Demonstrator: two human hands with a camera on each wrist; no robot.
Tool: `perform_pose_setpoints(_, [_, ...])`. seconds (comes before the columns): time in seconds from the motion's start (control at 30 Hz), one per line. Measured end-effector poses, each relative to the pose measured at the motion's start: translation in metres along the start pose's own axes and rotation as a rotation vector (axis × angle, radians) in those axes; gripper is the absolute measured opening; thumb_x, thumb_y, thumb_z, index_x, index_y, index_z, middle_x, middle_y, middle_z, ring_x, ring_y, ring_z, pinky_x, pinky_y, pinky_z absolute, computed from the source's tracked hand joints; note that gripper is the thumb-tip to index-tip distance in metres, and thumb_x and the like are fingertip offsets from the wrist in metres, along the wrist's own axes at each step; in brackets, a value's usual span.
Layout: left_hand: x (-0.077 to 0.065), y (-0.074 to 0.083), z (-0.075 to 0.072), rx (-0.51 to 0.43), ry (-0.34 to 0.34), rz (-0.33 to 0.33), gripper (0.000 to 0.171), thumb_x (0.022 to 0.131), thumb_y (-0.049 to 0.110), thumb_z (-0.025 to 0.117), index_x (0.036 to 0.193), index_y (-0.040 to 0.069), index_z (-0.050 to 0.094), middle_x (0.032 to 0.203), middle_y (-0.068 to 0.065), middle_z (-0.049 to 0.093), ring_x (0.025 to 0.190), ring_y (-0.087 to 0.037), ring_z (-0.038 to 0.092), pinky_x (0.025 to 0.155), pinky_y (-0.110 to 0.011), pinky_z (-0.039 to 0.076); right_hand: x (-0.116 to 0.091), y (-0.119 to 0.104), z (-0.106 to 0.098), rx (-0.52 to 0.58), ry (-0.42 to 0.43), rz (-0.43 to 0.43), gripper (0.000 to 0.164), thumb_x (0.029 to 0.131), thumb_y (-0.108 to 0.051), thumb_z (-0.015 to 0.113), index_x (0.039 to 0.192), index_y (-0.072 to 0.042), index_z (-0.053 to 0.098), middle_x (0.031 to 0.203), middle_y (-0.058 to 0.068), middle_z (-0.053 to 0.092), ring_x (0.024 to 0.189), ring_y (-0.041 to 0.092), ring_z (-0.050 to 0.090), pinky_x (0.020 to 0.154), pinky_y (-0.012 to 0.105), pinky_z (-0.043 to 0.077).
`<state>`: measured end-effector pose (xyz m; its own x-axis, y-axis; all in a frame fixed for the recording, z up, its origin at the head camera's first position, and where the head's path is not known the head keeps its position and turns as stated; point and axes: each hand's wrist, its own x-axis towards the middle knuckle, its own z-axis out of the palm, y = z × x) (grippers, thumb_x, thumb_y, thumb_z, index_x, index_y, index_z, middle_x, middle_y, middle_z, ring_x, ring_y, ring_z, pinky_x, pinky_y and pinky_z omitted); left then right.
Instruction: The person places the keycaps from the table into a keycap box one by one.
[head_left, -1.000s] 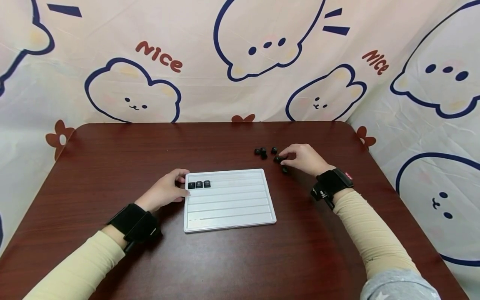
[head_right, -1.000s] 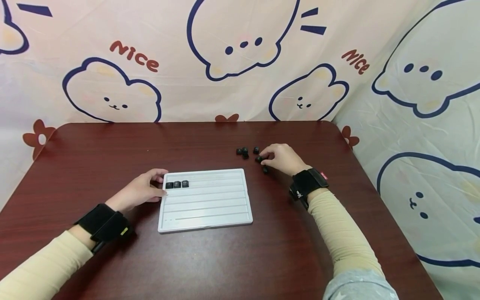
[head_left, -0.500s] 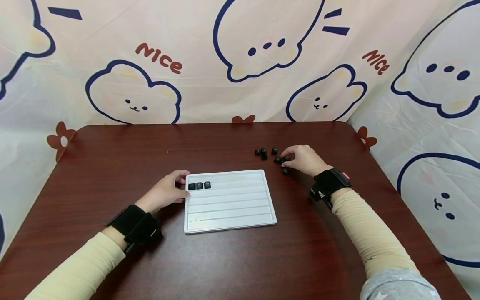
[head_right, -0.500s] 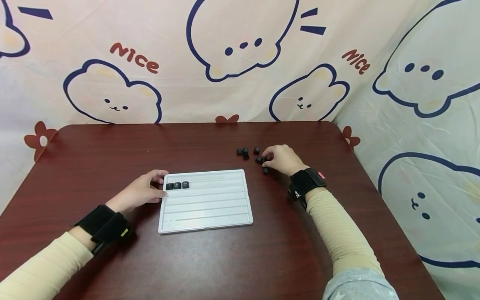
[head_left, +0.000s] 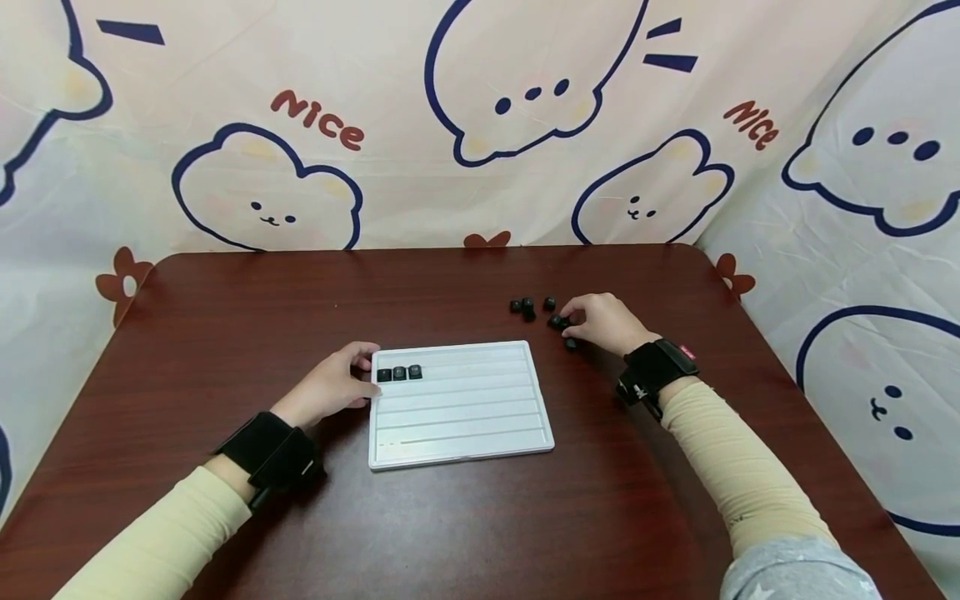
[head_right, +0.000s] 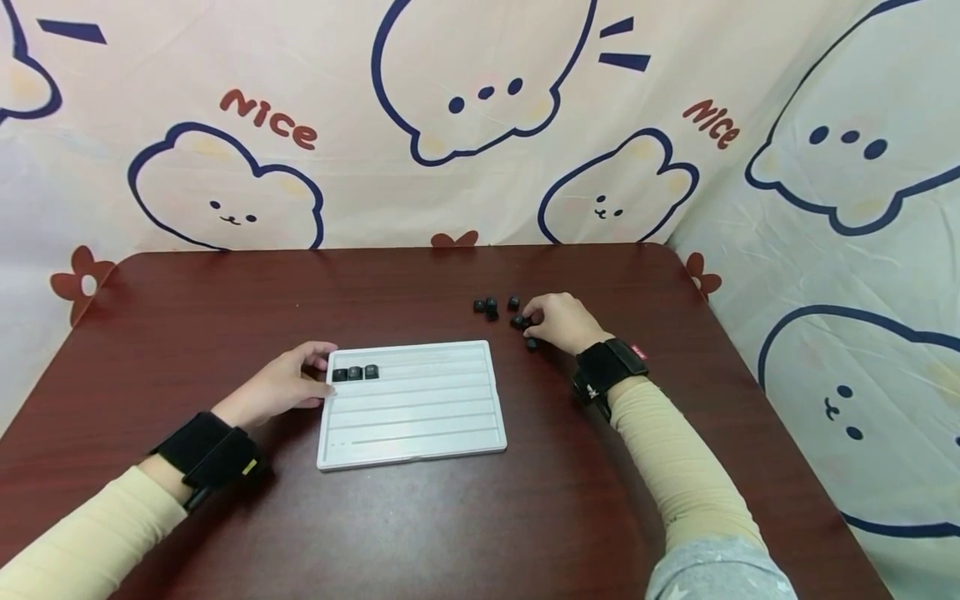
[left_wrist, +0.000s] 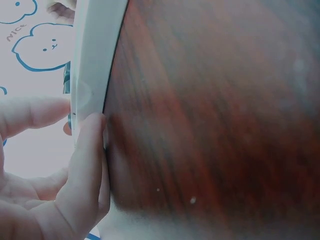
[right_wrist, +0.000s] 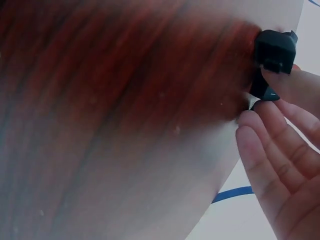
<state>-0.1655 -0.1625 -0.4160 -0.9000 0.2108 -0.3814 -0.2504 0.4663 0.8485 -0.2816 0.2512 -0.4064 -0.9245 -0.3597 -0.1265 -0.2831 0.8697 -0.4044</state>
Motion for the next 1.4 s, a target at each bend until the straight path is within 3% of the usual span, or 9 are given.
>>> perform_pose_setpoints(0.3, [-0.001,-0.003,0.003,0.008,0.013,0.006,0.065,0.093,-0.003,0.069,0.150,-0.004,0.038,0.128,-0.023,0.047,0.109,-0.033,0.055,0.080,-0.038,0.057,-0.001,-0.005,-0.004,-0.013,-0.013,-0.018,0.027,0.090,-0.010,0.079,0.114,0.000,0.074,0.107,0.015,0.071,0.095,0.027,0.063,0.083,0.044,0.052])
perform_pose_setpoints(0.5, [0.001,-0.002,0.002,0.013,0.008,0.004,0.064,0.093,-0.003,0.069,0.150,-0.004,0.039,0.128,-0.023,0.047,0.109,-0.033,0.054,0.080,-0.038,0.057,-0.002,-0.005,-0.004,-0.011,-0.022,-0.009,0.028,0.092,-0.006,0.076,0.119,0.001,0.073,0.117,0.019,0.069,0.106,0.031,0.063,0.090,0.048,0.052])
perform_pose_setpoints(0.77, [0.000,-0.002,0.002,0.005,0.010,0.002,0.065,0.093,-0.003,0.068,0.150,-0.004,0.039,0.129,-0.024,0.046,0.110,-0.033,0.054,0.080,-0.039,0.058,-0.004,-0.006,-0.005,-0.008,0.002,-0.021,0.025,0.091,-0.003,0.076,0.115,0.000,0.072,0.111,0.017,0.069,0.101,0.031,0.062,0.086,0.047,0.052])
perform_pose_setpoints(1.4, [0.001,-0.001,0.001,0.005,0.000,0.003,0.065,0.092,-0.004,0.068,0.150,-0.004,0.039,0.128,-0.023,0.046,0.110,-0.033,0.054,0.081,-0.039,0.057,-0.012,-0.009,-0.005,-0.023,0.013,-0.060,0.025,0.092,-0.002,0.073,0.118,0.001,0.074,0.118,0.018,0.068,0.112,0.034,0.062,0.092,0.049,0.052])
